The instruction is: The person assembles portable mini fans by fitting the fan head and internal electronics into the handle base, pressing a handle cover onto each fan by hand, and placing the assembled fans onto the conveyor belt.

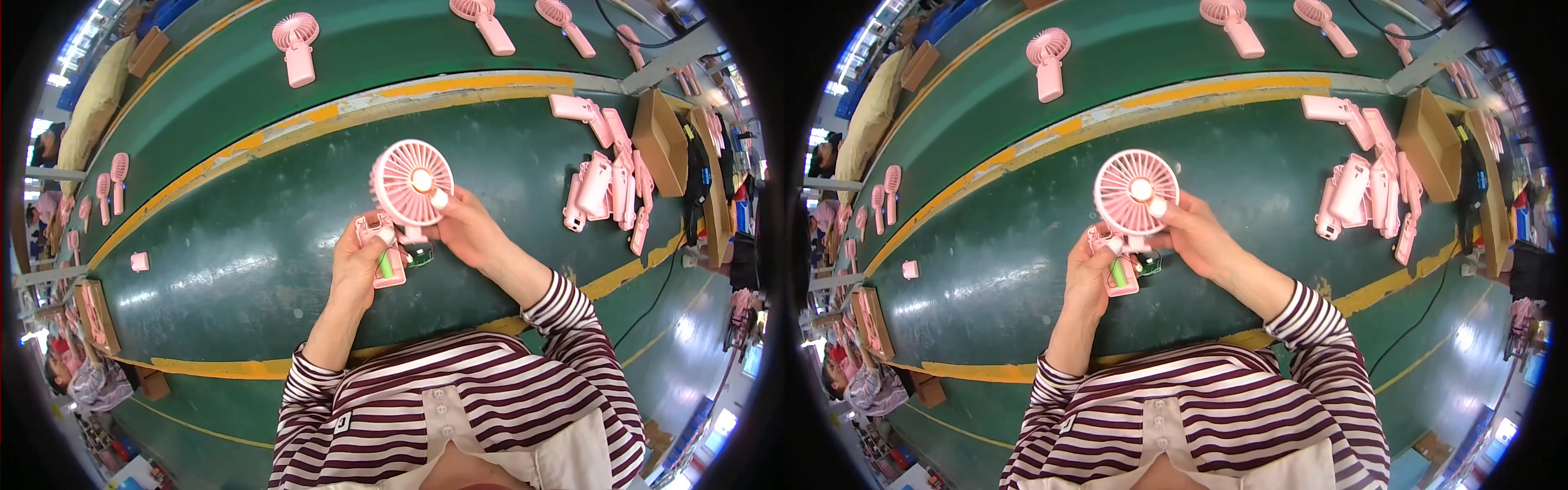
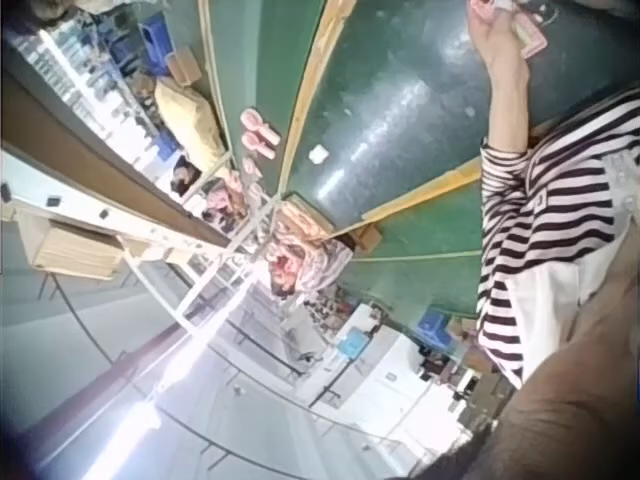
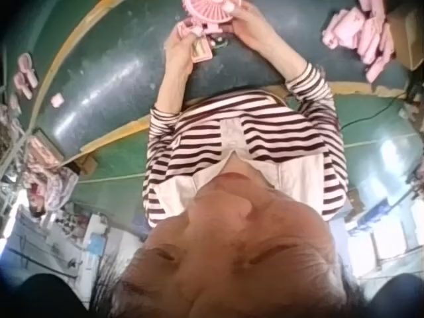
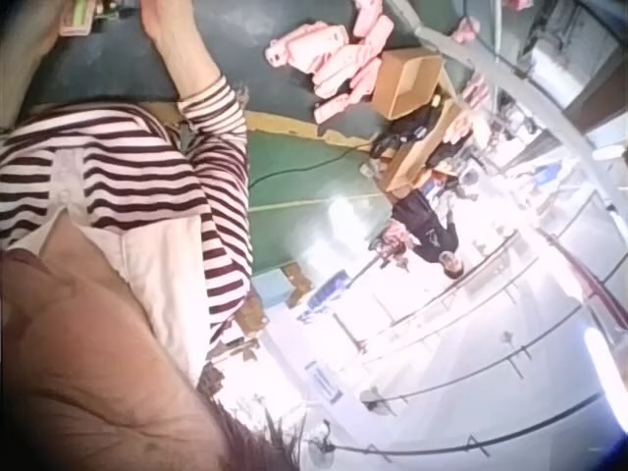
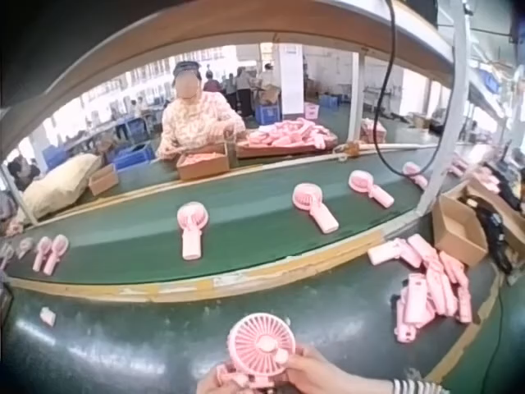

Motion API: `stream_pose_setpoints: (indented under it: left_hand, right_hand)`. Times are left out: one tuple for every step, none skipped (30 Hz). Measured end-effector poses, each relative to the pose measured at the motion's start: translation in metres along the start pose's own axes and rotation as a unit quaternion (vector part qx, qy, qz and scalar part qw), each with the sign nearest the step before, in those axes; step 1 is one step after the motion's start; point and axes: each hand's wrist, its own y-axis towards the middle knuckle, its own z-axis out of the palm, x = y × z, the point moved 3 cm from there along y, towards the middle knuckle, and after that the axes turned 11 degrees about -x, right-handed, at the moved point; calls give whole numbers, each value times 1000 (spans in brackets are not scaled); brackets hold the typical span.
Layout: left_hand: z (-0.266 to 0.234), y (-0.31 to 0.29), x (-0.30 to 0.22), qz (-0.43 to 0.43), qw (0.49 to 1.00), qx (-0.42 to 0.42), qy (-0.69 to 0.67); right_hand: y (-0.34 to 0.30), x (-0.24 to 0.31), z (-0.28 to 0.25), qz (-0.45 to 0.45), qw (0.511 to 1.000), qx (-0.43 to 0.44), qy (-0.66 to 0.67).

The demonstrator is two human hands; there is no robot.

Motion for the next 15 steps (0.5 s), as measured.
stream_pose_setpoints:
  left_hand:
    - [2, -1, 1, 5, 999, 32, 37]
    - [4, -2, 1, 9, 995, 65, 73]
    - [6, -3, 3, 6, 995, 68, 75]
    - [8, -4, 3, 10, 994, 69, 83]
    - [10, -4, 3, 14, 993, 70, 92]
    - [11, -5, 2, 18, 992, 71, 100]
    - [12, -6, 0, 19, 991, 69, 110]
    - [13, -6, 1, 19, 991, 69, 110]
    - [14, -5, 1, 54, 990, 68, 112]
    - [14, -5, 0, 88, 987, 67, 114]
    - [14, -7, 0, 99, 984, 73, 125]
    - [13, -6, 1, 99, 985, 73, 125]
    - [12, -6, 2, 117, 981, 75, 135]
    - [12, -6, 2, 135, 977, 77, 145]
    - [13, -6, 1, 134, 977, 78, 145]
  right_hand:
    - [4, 4, 3, -43, 999, -10, -29]
    - [12, 2, 0, -67, 996, -16, -55]
    - [14, 1, 3, -75, 995, -15, -68]
    - [16, 0, 9, -81, 993, -9, -82]
    - [16, 0, 14, -98, 990, -8, -103]
    - [16, 0, 15, -98, 990, -7, -103]
    - [15, 3, 16, -102, 988, -1, -114]
    - [15, 4, 17, -105, 986, 6, -126]
    - [16, 6, 15, -105, 986, 6, -126]
    - [17, 6, 13, -87, 989, 19, -122]
    - [18, 6, 12, -68, 990, 32, -118]
    - [18, 6, 11, -68, 990, 32, -118]
    - [17, 6, 11, -66, 991, 37, -110]
    - [17, 6, 11, -65, 992, 42, -102]
    - [17, 7, 10, -64, 992, 41, -102]
